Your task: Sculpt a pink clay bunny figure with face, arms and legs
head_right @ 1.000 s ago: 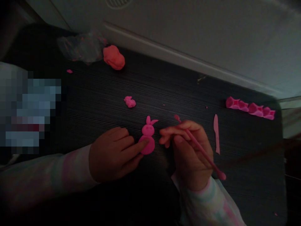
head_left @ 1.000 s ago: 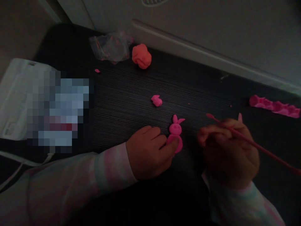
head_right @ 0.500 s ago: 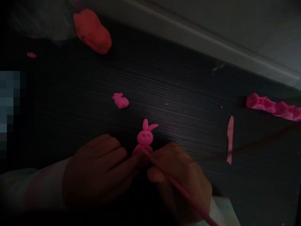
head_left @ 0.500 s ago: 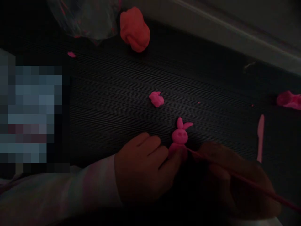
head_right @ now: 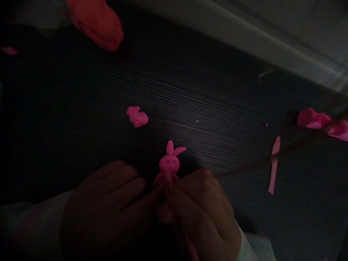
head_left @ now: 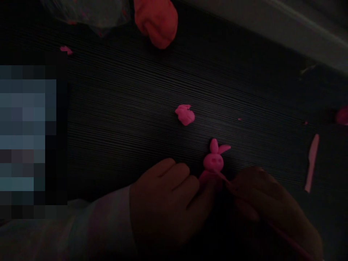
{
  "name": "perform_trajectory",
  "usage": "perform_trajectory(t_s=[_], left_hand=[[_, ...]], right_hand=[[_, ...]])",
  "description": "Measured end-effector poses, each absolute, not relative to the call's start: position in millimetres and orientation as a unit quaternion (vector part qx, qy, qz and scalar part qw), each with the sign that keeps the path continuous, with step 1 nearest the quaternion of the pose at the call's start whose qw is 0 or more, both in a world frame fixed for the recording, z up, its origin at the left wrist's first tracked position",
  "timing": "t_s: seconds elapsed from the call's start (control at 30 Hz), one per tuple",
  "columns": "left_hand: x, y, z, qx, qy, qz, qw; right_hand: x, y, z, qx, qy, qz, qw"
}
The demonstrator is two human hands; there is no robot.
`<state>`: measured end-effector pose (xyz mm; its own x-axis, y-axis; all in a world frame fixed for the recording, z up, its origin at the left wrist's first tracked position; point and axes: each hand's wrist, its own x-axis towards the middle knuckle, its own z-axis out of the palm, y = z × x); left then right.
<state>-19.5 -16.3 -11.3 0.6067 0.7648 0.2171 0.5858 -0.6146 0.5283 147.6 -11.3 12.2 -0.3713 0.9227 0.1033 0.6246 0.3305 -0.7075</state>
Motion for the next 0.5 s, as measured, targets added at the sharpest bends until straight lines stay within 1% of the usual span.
perform_trajectory(t_s=[0.23,0.5], left_hand=[[-20.4,-14.8,-11.5,0.873,0.38,0.215,0.216],[-20.4,-14.0,-11.7,0.873,0.379,0.216,0.218]], right_hand=[[146.0,-9.0,15.2,-0.509,-0.788,0.277,0.206],[143.7,-8.1,17.6,-0.516,-0.783,0.291,0.191]])
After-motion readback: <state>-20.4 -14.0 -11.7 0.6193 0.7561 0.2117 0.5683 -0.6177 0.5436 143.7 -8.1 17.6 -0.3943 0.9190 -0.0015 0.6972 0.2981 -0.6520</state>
